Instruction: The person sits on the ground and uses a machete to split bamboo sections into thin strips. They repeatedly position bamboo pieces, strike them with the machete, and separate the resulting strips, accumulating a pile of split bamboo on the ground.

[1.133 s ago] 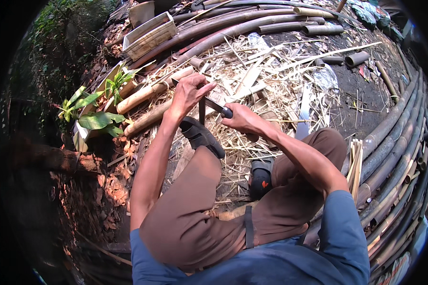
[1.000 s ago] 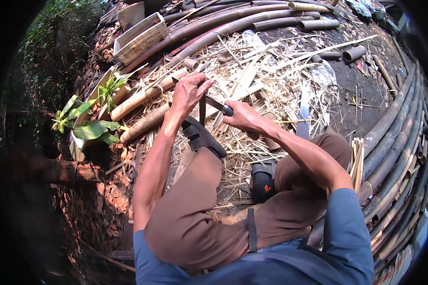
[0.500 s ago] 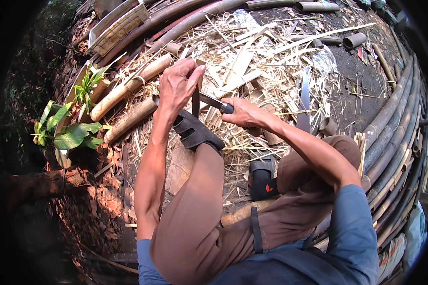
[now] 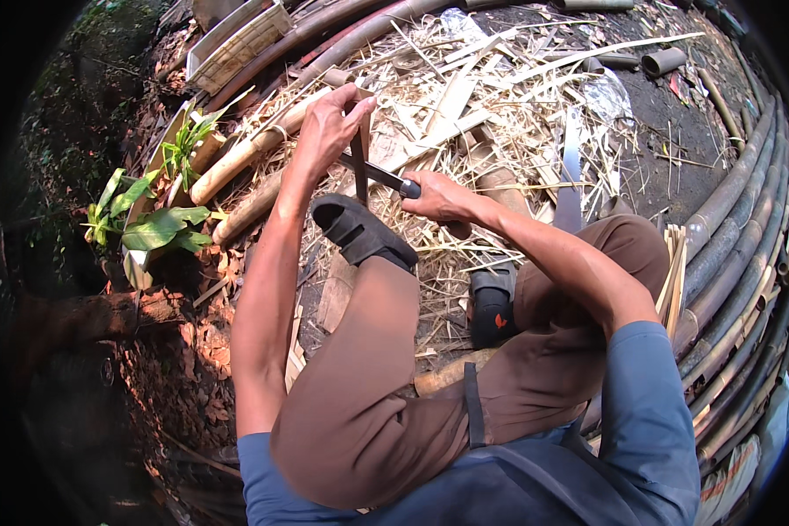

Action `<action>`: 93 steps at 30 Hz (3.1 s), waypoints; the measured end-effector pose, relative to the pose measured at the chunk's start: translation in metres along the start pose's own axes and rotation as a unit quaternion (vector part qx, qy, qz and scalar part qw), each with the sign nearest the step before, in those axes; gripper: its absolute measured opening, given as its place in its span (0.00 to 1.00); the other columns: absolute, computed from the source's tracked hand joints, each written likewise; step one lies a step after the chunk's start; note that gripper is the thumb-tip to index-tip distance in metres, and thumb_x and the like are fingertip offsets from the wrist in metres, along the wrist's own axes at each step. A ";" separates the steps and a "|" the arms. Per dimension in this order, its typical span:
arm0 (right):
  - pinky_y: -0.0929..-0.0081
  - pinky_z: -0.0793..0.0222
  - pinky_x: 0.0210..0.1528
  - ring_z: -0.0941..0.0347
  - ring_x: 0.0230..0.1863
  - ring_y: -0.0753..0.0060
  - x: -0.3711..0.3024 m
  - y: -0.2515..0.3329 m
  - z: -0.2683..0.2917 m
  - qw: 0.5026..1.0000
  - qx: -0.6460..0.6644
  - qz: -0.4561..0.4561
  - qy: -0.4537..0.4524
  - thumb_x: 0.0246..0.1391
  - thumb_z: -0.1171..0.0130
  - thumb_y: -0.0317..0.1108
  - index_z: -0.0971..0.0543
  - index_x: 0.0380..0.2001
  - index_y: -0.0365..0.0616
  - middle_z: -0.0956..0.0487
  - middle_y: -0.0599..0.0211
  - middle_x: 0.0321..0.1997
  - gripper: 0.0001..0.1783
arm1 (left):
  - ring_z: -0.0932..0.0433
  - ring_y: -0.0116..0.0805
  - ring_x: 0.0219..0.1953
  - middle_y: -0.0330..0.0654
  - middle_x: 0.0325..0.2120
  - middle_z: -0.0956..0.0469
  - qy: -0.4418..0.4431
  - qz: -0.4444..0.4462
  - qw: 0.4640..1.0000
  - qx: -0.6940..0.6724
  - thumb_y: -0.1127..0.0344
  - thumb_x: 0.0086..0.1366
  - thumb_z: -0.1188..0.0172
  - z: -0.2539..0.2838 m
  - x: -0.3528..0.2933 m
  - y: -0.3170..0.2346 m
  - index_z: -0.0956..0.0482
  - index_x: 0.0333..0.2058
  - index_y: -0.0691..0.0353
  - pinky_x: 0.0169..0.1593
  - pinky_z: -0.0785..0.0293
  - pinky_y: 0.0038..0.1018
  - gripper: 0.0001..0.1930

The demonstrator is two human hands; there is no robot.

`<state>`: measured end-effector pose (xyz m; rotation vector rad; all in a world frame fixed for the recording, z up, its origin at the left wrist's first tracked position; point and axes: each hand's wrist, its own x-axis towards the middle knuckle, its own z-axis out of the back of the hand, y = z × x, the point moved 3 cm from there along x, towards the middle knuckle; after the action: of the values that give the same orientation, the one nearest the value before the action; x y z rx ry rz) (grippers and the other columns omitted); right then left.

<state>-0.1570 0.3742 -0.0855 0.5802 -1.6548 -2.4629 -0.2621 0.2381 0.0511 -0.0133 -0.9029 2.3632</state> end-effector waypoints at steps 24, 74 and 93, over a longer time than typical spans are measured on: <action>0.54 0.27 0.39 0.21 0.33 0.44 -0.010 0.005 -0.030 0.997 -0.049 -0.003 -0.063 0.53 0.43 0.38 0.24 0.40 0.36 0.20 0.44 0.28 0.17 | 0.24 0.23 0.33 0.36 0.28 0.22 0.027 0.111 0.970 -0.212 0.60 0.63 0.33 0.011 -0.021 0.041 0.27 0.25 0.60 0.39 0.26 0.23 0.15; 0.58 0.28 0.32 0.24 0.26 0.57 0.001 -0.056 -0.067 0.991 -0.026 -0.129 0.008 0.53 0.40 0.40 0.23 0.30 0.28 0.23 0.49 0.22 0.20 | 0.24 0.23 0.28 0.36 0.26 0.22 -0.013 0.126 0.980 -0.152 0.54 0.61 0.32 0.004 -0.026 0.032 0.28 0.35 0.61 0.32 0.29 0.23 0.18; 0.66 0.39 0.16 0.34 0.16 0.71 -0.047 -0.012 -0.135 0.987 0.129 -0.092 0.004 0.54 0.44 0.30 0.30 0.47 0.37 0.29 0.62 0.20 0.17 | 0.20 0.22 0.31 0.40 0.28 0.16 -0.227 0.208 0.937 -0.167 0.55 0.52 0.24 0.016 -0.107 0.035 0.18 0.40 0.69 0.38 0.27 0.18 0.25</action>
<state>-0.0619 0.2765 -0.1296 0.8063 -2.0187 -2.3765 -0.1969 0.1505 0.0212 0.2388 -1.6608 2.6117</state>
